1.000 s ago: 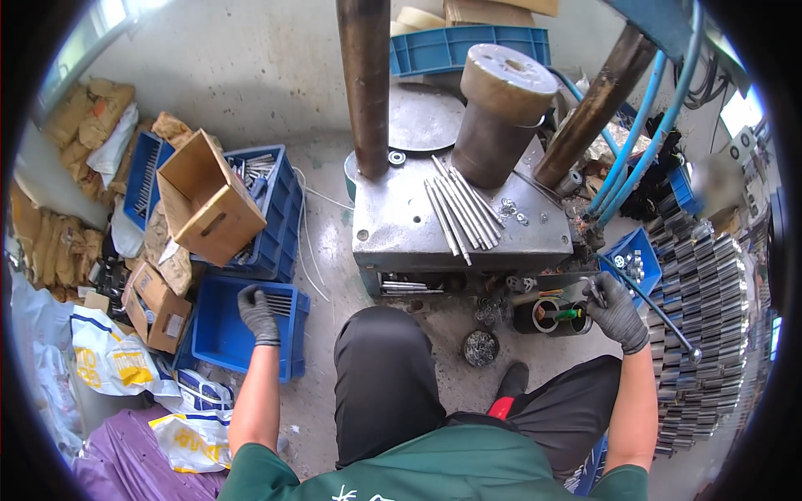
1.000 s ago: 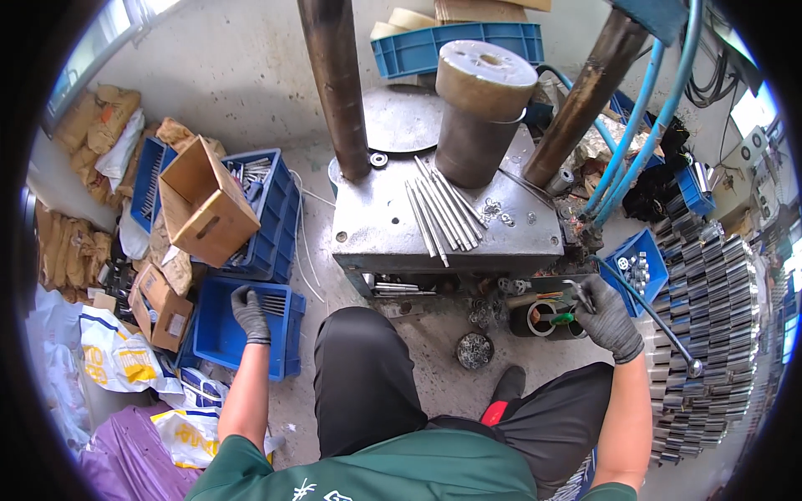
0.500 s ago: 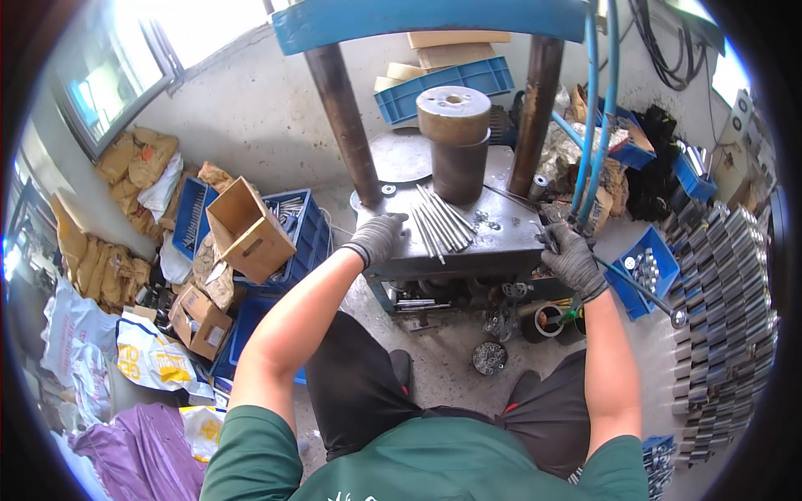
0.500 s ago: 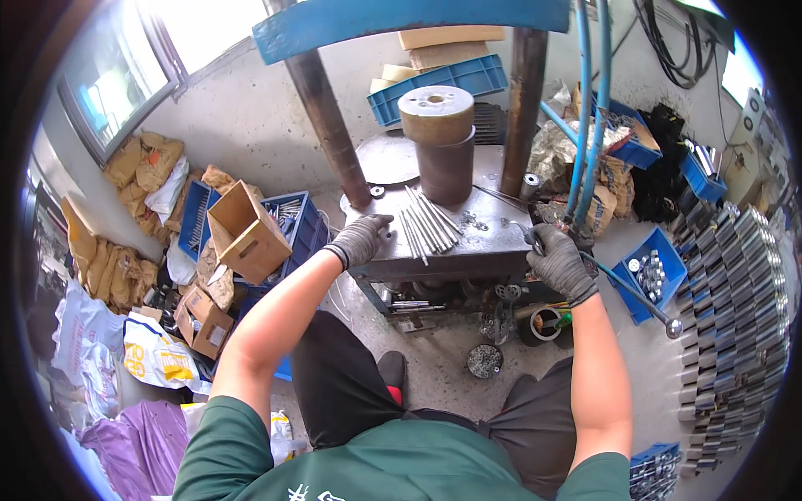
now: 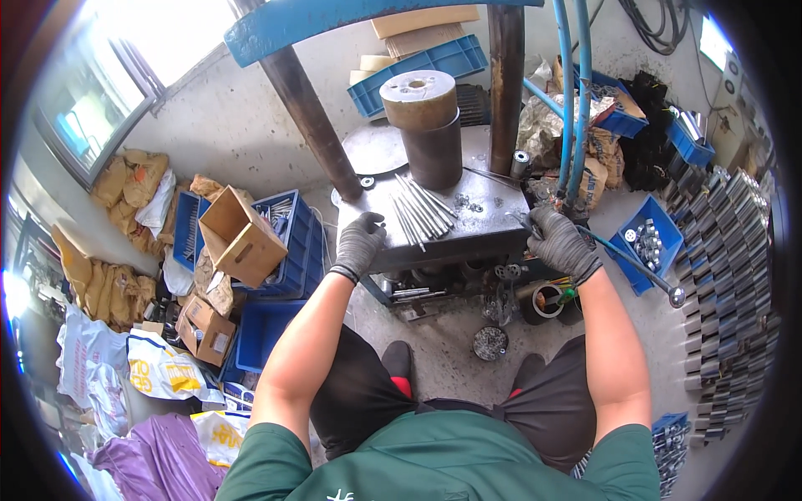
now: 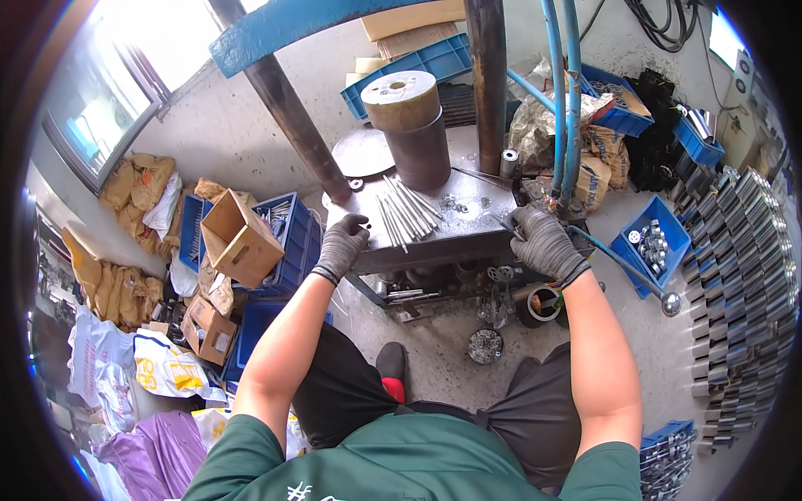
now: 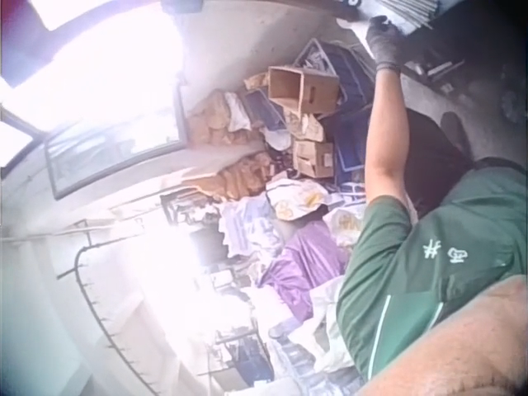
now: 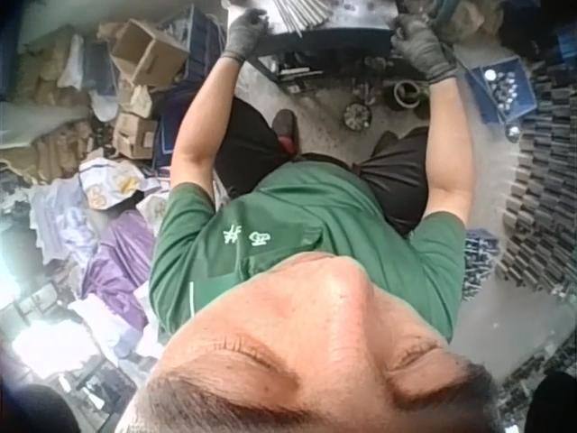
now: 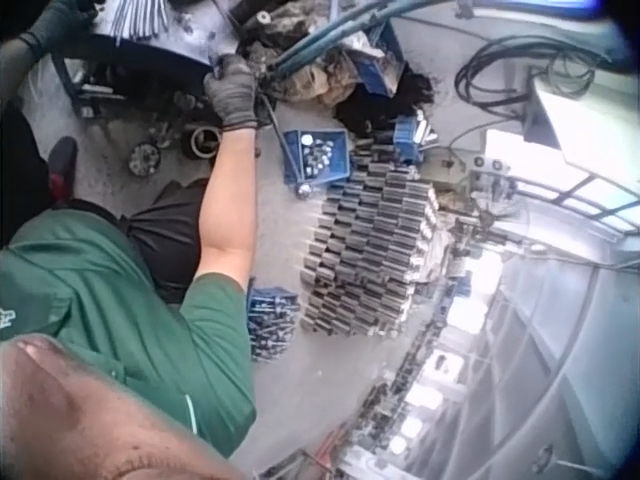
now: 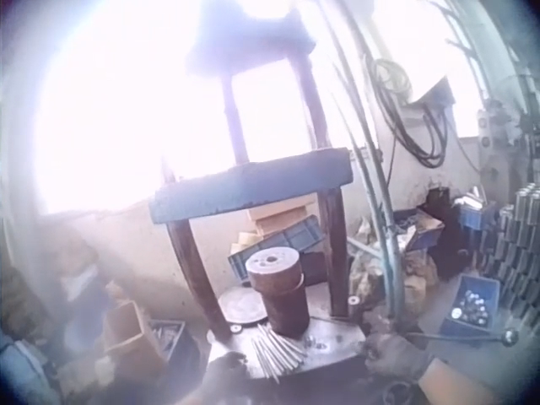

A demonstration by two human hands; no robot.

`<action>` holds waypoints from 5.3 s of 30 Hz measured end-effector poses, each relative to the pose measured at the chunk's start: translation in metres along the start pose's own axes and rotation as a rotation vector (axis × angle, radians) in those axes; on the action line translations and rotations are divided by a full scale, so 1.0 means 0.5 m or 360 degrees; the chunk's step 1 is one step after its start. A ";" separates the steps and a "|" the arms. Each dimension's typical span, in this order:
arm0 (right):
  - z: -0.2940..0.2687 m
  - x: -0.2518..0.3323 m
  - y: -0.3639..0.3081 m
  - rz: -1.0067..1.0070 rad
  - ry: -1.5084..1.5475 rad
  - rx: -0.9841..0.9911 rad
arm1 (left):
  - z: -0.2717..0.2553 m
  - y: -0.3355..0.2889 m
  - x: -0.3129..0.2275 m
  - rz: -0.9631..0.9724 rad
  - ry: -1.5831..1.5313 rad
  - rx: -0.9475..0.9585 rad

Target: The person holds a metal rod and uses a caliper to check its length, repeating this for several rods from a stack. The person then places the measured rods into a blue plastic bin on the floor.

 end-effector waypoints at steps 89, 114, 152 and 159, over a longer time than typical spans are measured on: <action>0.157 -0.083 0.167 0.0398 -0.0079 -0.0449 | 0.099 -0.008 -0.158 -0.0386 -0.1710 0.0580; 0.180 0.119 0.091 0.0403 0.1431 -0.0595 | 0.195 -0.044 -0.205 -0.0115 -0.1228 0.0925; 0.165 -0.094 0.156 0.0474 0.0240 -0.0522 | 0.141 -0.054 -0.206 -0.0231 -0.1451 0.0682; 0.102 -0.047 0.115 0.1251 0.2584 -0.0666 | 0.118 -0.053 -0.199 -0.0284 -0.1400 0.0742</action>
Point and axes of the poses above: each hand's wrist, its own y-axis towards the middle knuckle, its own z-axis out of the palm, x = y × z, the point moved 3 cm from there along y, towards the middle knuckle, and after that the axes turned 5 degrees about -z, right-handed, at the moved point
